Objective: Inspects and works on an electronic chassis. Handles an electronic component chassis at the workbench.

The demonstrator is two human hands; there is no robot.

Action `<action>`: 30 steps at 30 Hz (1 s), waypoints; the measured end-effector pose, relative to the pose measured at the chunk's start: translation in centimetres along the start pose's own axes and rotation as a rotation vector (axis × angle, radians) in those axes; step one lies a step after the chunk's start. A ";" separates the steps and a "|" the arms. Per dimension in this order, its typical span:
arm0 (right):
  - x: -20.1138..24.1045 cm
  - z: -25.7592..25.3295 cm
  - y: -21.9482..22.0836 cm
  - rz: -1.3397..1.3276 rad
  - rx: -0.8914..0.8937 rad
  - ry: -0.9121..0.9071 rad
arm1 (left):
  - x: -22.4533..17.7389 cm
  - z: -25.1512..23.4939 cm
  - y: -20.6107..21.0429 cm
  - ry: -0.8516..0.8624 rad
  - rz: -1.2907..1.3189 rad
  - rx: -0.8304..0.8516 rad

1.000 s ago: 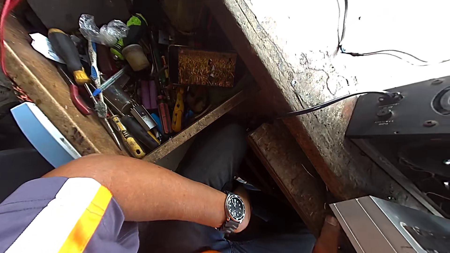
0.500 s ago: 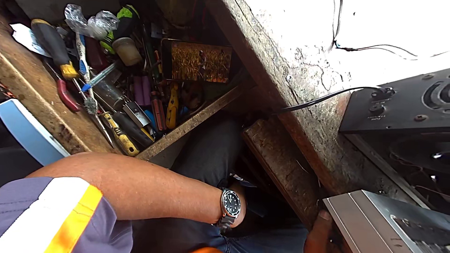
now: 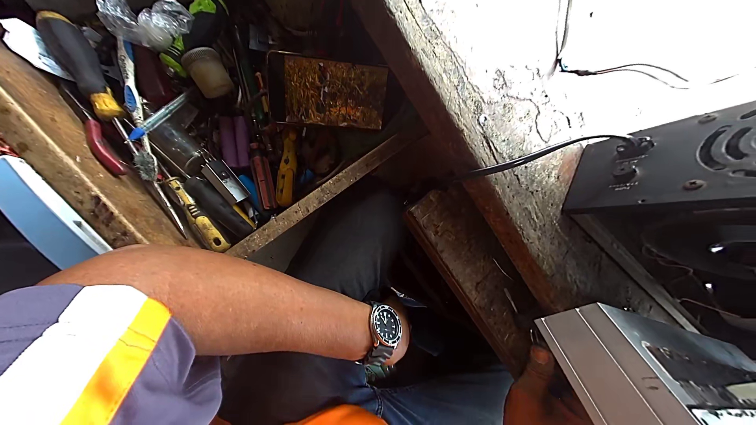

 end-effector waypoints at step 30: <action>-0.8 -0.3 -0.2 -0.049 0.086 0.053 | 0.0 -0.2 0.2 0.054 -0.073 0.020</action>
Point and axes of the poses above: each hand's wrist, its own z-axis away from the middle knuckle, its own y-axis out of the palm, x = y × z, the point moved 5 cm from there along -z, towards the middle knuckle, and after that the axes turned 15 degrees about -x, right-handed, at the moved point
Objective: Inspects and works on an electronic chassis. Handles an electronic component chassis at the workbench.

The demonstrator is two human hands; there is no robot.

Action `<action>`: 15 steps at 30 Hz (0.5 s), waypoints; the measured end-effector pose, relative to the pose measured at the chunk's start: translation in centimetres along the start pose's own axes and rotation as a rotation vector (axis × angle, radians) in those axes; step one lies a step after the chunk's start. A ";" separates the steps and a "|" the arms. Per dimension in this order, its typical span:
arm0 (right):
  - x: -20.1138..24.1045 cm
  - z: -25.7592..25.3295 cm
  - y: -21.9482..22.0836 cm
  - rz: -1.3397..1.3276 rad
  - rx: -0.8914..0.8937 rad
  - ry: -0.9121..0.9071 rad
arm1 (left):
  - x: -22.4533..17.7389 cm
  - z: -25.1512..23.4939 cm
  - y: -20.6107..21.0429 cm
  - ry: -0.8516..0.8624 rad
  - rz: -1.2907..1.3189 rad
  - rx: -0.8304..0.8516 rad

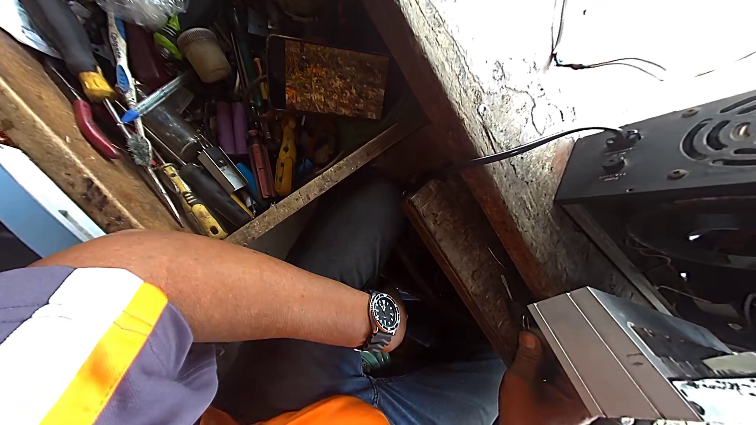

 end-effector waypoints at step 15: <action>-0.2 0.4 0.3 -0.057 -0.035 -0.030 | 0.1 0.3 -0.3 -0.045 0.045 -0.001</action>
Point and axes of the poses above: each hand's wrist, its own z-axis away from the middle knuckle, its own y-axis out of the palm, x = y × z, the point moved 5 cm from there along -z, towards the middle knuckle, and after that the axes turned 15 degrees about -x, right-handed, at the moved point
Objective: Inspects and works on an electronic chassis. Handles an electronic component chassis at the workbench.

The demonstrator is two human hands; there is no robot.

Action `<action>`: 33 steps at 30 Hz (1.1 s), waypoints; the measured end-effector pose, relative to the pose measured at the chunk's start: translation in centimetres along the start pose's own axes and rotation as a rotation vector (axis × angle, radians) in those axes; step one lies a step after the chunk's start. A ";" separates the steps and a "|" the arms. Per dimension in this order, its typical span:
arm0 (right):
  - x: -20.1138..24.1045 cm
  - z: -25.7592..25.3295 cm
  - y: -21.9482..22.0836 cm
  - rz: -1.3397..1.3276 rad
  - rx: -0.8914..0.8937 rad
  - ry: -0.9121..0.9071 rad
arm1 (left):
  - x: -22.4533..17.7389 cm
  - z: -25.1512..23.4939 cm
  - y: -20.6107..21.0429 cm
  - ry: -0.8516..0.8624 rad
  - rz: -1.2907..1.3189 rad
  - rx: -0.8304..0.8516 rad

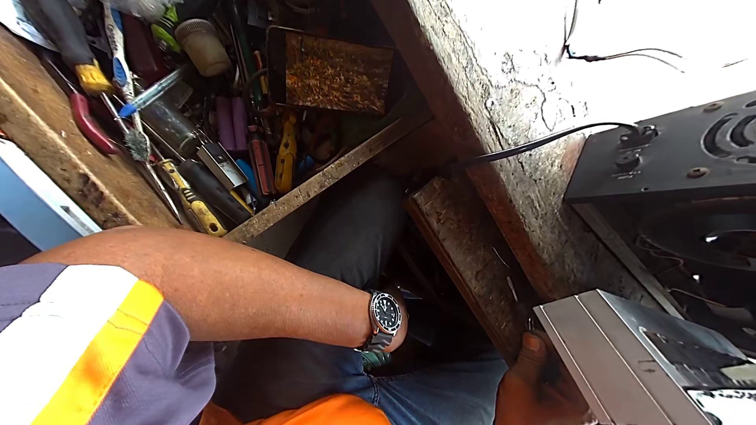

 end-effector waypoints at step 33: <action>0.1 0.1 0.1 -0.012 -0.029 -0.039 | 0.1 -0.5 1.0 0.000 -0.025 -0.042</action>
Point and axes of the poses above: each hand's wrist, its own z-axis away from the middle knuckle, its own y-axis out of the palm, x = y × z, the point moved 5 cm from there along -z, towards the middle knuckle, and after that the axes turned 15 degrees about -x, right-handed, at the moved point
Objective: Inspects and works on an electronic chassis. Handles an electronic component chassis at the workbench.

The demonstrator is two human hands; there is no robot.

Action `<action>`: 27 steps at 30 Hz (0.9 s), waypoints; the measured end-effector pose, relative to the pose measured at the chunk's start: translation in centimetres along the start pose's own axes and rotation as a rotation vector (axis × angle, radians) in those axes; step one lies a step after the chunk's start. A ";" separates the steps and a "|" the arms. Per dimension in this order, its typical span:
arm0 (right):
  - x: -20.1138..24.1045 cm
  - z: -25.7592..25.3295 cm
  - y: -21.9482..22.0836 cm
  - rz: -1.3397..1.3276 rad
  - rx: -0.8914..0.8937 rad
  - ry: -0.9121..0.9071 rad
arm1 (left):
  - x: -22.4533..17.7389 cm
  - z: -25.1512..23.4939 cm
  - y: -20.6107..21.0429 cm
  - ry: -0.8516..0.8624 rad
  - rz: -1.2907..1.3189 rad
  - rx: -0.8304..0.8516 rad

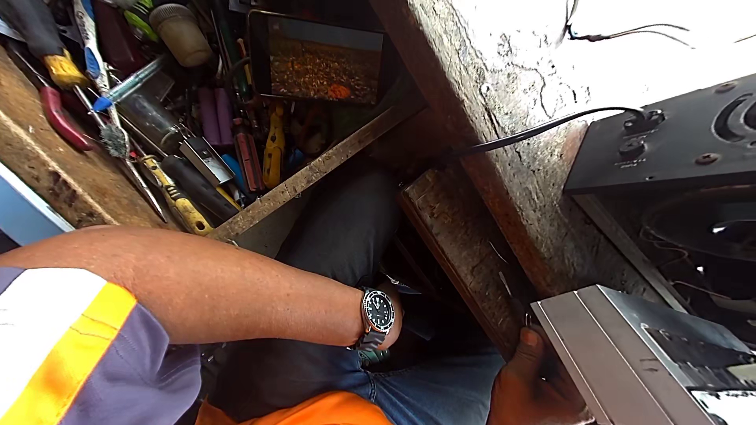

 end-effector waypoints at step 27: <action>0.8 0.0 0.1 -0.033 -0.016 0.048 | -0.4 0.6 -1.4 -0.053 0.007 0.118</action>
Point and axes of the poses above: each hand's wrist, its own z-axis away from the middle knuckle, its own y-axis out of the palm, x = y × z, the point moved 5 cm from there along -z, towards the middle knuckle, and after that the axes turned 15 degrees about -x, right-handed, at the moved point
